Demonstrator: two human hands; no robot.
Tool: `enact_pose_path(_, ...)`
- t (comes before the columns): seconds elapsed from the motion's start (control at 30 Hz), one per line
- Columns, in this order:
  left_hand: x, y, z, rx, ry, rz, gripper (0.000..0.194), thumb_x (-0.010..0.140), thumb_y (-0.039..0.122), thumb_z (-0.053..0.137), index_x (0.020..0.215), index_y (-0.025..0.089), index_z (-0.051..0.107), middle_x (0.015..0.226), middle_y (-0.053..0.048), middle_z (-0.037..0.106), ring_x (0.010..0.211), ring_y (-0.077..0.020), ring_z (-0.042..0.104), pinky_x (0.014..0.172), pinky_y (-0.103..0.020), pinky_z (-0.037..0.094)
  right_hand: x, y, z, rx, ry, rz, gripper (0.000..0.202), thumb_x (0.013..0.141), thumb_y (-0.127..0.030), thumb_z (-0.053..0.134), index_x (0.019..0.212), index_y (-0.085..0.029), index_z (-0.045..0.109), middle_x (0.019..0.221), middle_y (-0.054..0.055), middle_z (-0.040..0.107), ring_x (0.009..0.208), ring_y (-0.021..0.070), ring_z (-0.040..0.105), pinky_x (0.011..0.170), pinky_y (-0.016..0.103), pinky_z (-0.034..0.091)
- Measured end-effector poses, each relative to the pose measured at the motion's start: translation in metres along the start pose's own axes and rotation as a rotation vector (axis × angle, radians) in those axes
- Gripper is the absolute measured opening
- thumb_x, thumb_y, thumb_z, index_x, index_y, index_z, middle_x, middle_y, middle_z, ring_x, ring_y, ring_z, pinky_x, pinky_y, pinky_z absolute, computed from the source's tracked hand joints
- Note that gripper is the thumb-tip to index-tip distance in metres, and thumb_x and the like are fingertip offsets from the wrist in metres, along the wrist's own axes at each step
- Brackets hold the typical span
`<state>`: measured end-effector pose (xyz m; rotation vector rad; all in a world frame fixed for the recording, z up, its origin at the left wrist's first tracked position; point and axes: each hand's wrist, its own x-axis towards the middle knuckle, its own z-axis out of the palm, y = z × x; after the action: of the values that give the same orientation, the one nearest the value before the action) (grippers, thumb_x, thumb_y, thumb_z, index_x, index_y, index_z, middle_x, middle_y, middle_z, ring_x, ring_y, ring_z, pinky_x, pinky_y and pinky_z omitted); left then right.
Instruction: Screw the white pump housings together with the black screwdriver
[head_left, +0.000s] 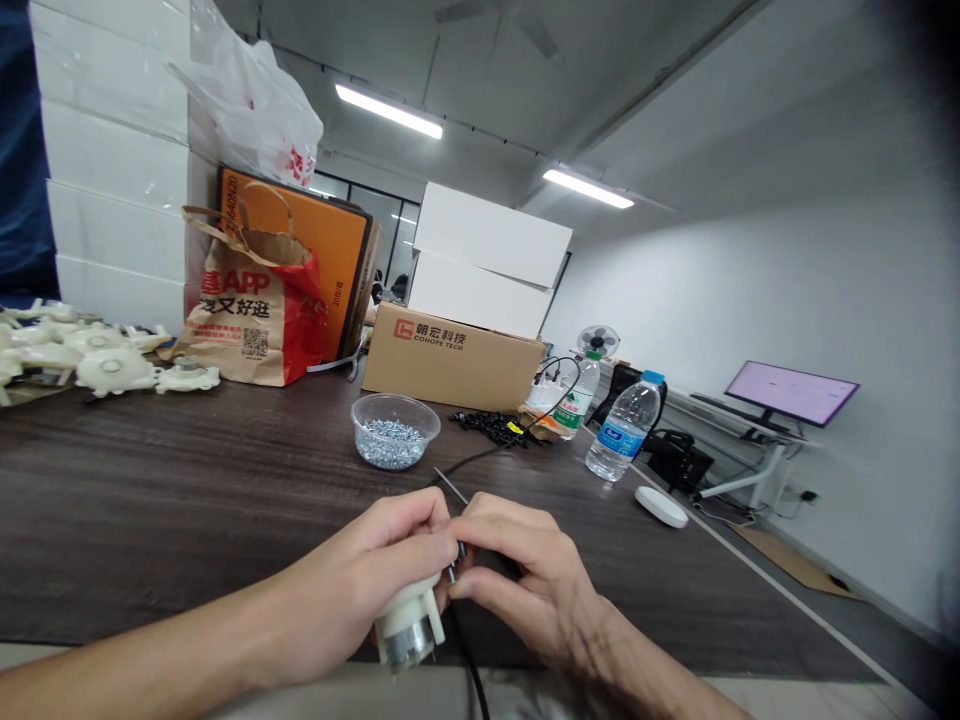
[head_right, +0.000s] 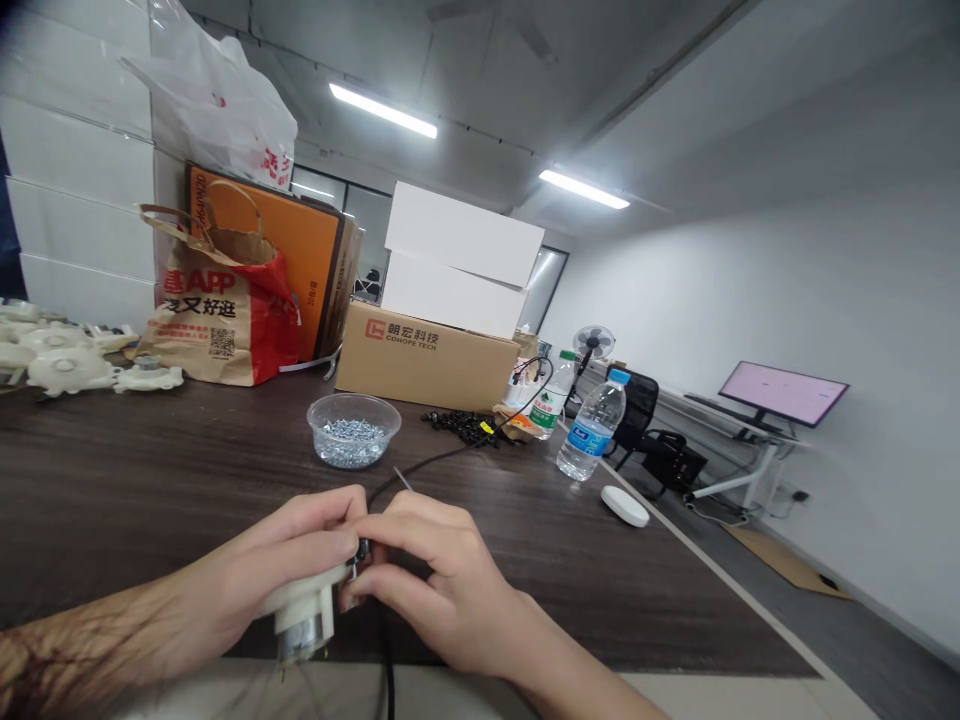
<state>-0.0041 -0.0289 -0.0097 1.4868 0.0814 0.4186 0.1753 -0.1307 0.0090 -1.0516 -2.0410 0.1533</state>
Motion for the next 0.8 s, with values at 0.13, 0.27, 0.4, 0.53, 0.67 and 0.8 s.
enact_pose_path(0.13, 0.002, -0.0024, 0.0006, -0.042, -0.024, -0.003, 0.03, 0.094, 0.046, 0.058, 0.083, 0.018, 0.05, 0.072, 0.001, 0.055, 0.063, -0.0113, 0.046, 0.058, -0.022, 0.035, 0.0014, -0.0014, -0.0028, 0.014, -0.021, 0.025, 0.01, 0.096, -0.025, 0.069, 0.104, -0.022, 0.074, 0.084, 0.0, 0.064, 0.077, 0.0129, 0.057, 0.073, 0.025, 0.045)
enact_pose_path(0.27, 0.0023, 0.0001, 0.0024, -0.045, -0.022, -0.023, 0.029, 0.091, 0.044, 0.06, 0.083, 0.018, 0.052, 0.072, 0.0, 0.058, 0.063, -0.0115, 0.048, 0.059, -0.023, 0.037, 0.0001, 0.0031, -0.0019, 0.012, -0.001, 0.023, 0.021, 0.092, -0.026, 0.074, 0.112, -0.022, 0.074, 0.083, 0.0, 0.064, 0.075, 0.0132, 0.058, 0.072, 0.025, 0.046)
enact_pose_path(0.4, 0.0032, 0.0005, 0.0022, -0.054, -0.01, -0.059, 0.025, 0.089, 0.041, 0.061, 0.083, 0.017, 0.054, 0.071, -0.001, 0.059, 0.061, -0.0112, 0.049, 0.057, -0.022, 0.037, -0.0013, 0.007, 0.0, 0.033, 0.029, -0.002, 0.029, 0.088, -0.025, 0.078, 0.116, -0.022, 0.073, 0.084, 0.001, 0.067, 0.076, 0.0136, 0.059, 0.072, 0.026, 0.048)
enact_pose_path(0.53, 0.0045, 0.0012, 0.0029, -0.053, 0.001, -0.067, 0.025, 0.086, 0.041, 0.062, 0.085, 0.016, 0.057, 0.071, -0.001, 0.059, 0.062, -0.0119, 0.051, 0.058, -0.022, 0.038, 0.0004, 0.0065, -0.0004, 0.053, 0.037, -0.011, 0.029, 0.087, -0.028, 0.079, 0.115, -0.022, 0.073, 0.083, 0.001, 0.068, 0.074, 0.0133, 0.061, 0.071, 0.026, 0.049)
enact_pose_path(0.67, 0.0049, 0.0036, 0.0045, -0.039, 0.032, -0.072, 0.027, 0.085, 0.042, 0.062, 0.084, 0.016, 0.057, 0.069, -0.001, 0.059, 0.06, -0.0114, 0.049, 0.057, -0.022, 0.037, 0.0031, 0.0045, -0.002, 0.044, 0.033, 0.004, 0.026, 0.089, -0.03, 0.078, 0.112, -0.021, 0.074, 0.081, 0.001, 0.068, 0.074, 0.0137, 0.062, 0.07, 0.027, 0.05)
enact_pose_path(0.8, 0.0043, 0.0027, 0.0045, -0.024, 0.041, -0.084, 0.028, 0.084, 0.043, 0.063, 0.081, 0.016, 0.055, 0.068, 0.0, 0.058, 0.058, -0.0102, 0.047, 0.054, -0.021, 0.034, 0.0038, 0.0044, -0.0023, 0.038, 0.032, 0.005, 0.024, 0.088, -0.028, 0.078, 0.111, -0.02, 0.074, 0.081, 0.001, 0.068, 0.074, 0.0136, 0.062, 0.07, 0.026, 0.049)
